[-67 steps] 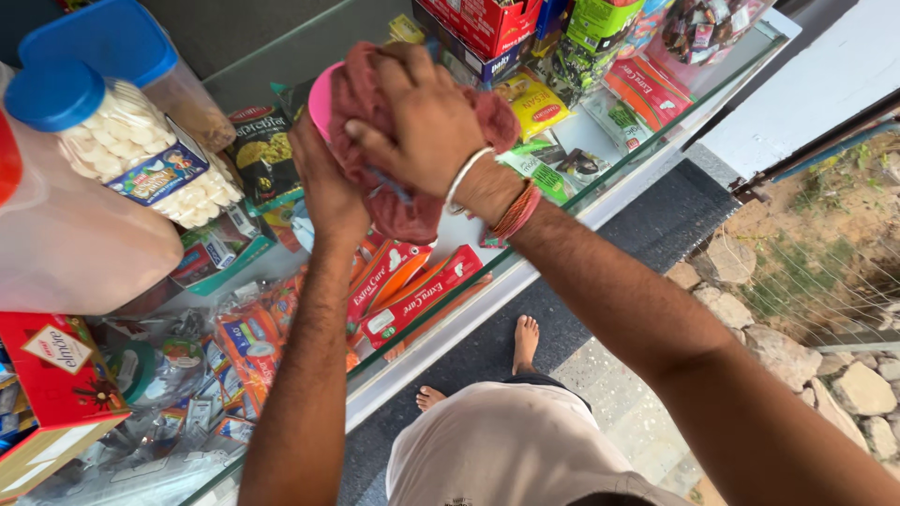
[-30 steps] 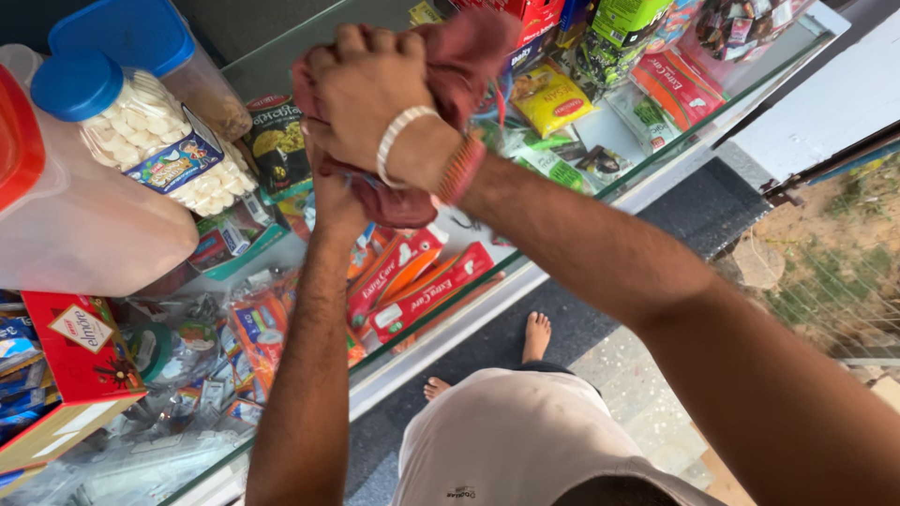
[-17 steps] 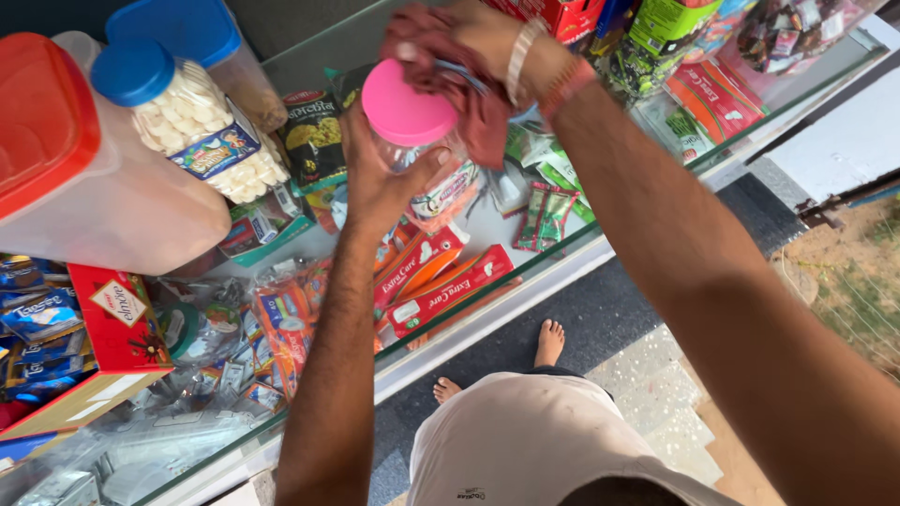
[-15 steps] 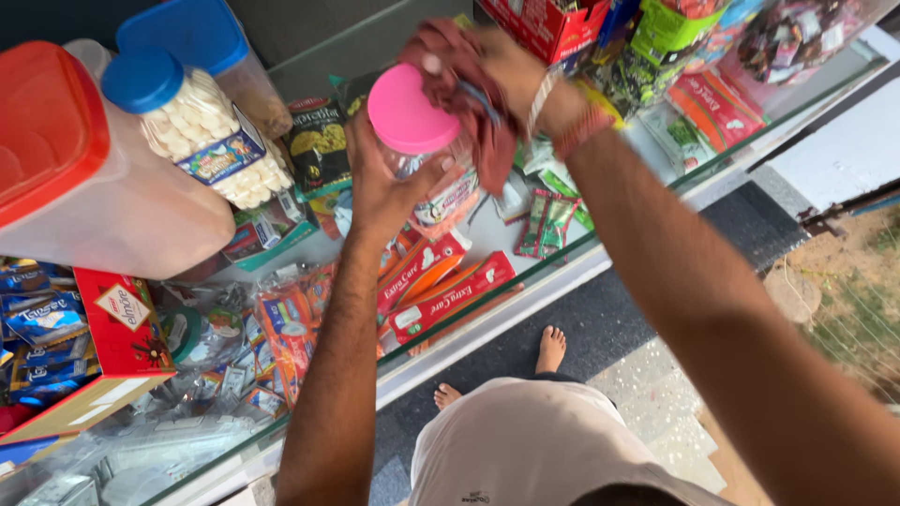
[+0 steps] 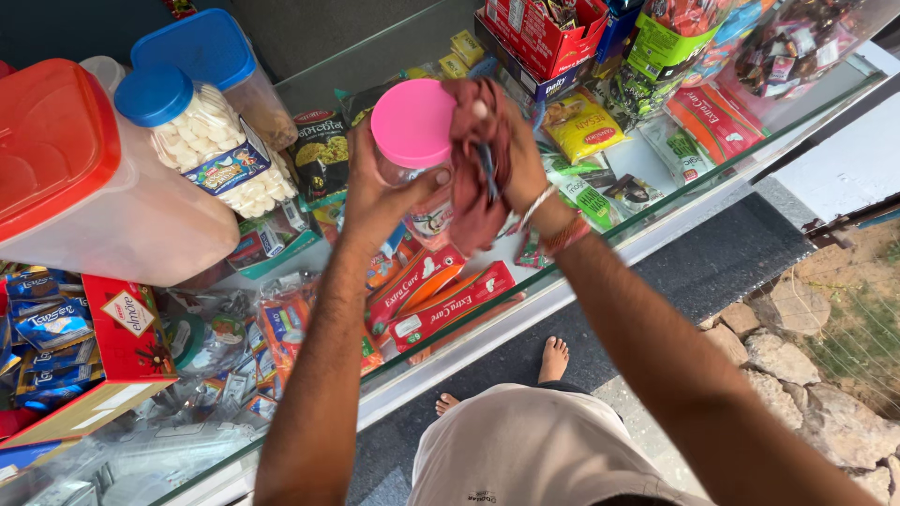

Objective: The person wipes the glass display counter and various items on it using a cloth. They lift and wipe several plastic containers with different colored lids, a jar of white sticks, and a red box of candies, then place them back on the counter.

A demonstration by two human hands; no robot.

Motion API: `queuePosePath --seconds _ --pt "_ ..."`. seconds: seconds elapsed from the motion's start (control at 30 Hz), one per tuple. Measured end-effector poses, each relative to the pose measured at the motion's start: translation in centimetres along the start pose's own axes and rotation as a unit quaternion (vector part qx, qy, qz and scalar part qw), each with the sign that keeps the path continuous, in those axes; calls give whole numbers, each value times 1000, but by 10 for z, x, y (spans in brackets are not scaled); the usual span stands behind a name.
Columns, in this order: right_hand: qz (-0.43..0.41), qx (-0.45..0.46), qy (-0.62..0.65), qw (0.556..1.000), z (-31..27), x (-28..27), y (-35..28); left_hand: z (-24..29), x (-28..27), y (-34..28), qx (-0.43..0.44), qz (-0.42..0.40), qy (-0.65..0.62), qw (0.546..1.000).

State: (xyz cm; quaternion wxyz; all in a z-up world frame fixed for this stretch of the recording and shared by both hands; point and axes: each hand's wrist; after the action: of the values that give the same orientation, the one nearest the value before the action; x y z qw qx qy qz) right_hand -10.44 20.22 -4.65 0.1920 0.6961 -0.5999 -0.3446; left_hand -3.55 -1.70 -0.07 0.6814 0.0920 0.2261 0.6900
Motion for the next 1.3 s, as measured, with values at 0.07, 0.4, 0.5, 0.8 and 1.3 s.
queuePosePath --seconds 0.07,0.4,0.5,0.8,1.3 --pt "-60 114 47 991 18 -15 29 7 -10 8 -48 -54 -84 994" --pt "24 46 179 982 -13 -14 29 34 -26 19 67 -66 289 953" --pt "75 51 47 995 -46 -6 9 46 -5 9 92 -17 306 947" --pt "57 65 -48 995 -47 1 -12 58 4 23 99 -23 322 941" --pt "106 57 11 993 -61 9 3 59 37 25 103 20 408 907"
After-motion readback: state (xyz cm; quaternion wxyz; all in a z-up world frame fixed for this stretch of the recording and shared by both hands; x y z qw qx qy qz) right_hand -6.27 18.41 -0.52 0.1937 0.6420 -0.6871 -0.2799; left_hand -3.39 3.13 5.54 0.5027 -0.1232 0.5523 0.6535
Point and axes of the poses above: each hand's wrist, its own y-axis towards the middle knuckle, its own x-axis out of the palm, z = x × y, and after that the axes turned 6 degrees about -y, right-handed
